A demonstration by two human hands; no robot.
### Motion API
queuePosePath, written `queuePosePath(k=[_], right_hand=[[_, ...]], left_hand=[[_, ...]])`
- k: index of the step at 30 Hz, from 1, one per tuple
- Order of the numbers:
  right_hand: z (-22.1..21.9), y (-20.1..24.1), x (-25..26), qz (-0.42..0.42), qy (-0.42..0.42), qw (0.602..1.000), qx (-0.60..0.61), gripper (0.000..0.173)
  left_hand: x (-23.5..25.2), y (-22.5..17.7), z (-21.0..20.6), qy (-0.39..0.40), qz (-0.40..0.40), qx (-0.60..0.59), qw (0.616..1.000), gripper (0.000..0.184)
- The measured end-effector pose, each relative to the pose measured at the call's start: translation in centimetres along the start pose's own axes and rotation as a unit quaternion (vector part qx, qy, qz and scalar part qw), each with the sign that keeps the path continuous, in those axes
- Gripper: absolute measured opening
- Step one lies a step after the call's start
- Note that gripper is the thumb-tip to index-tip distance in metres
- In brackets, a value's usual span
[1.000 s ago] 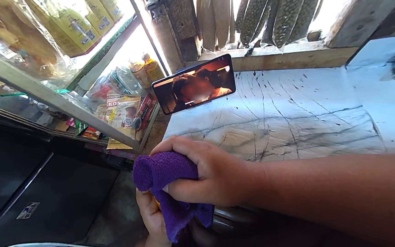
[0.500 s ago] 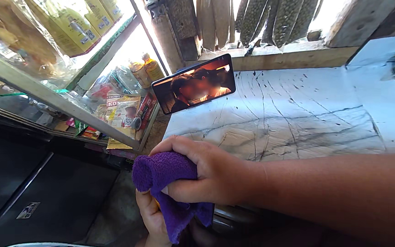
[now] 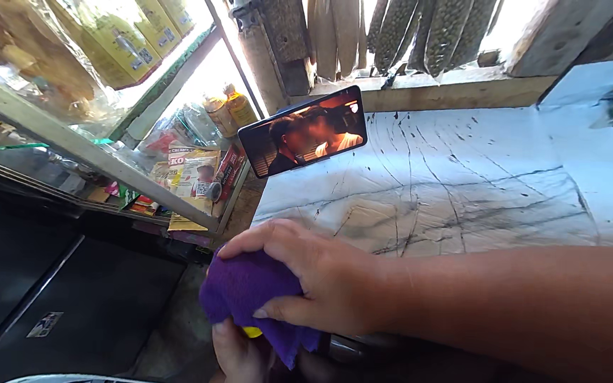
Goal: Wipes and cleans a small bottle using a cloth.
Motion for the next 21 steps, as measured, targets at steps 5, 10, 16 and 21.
queuePosePath(k=[5, 10, 16, 21], right_hand=[[-1.0, 0.7, -0.9, 0.108, -0.002, 0.989, -0.103, 0.056], [-1.2, 1.4, -1.5, 0.188, 0.014, 0.97, -0.155, 0.043], [-0.9, 1.7, -1.3, 0.192, -0.028, 0.973, -0.123, 0.042], [0.3, 1.4, -0.5, 0.146, -0.078, 0.977, -0.132, 0.048]], left_hand=[[0.0, -0.4, 0.1, -0.062, 0.149, -0.181, 0.97, 0.047], [1.1, -0.8, -0.4, -0.065, 0.189, -0.263, 0.944, 0.053], [-0.5, 0.1, 1.0, -0.018, 0.084, -0.102, 0.991, 0.04], [-2.5, -0.1, -1.6, 0.026, 0.012, 0.092, 0.995, 0.041]])
Point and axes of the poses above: each hand's wrist, its own x-axis towards the middle knuckle, its own z-axis out of the back of the hand, y = z × x, the point moved 3 cm from there along x, towards the middle knuckle, and after that the axes turned 12 degrees about -y, right-handed, at the moved point
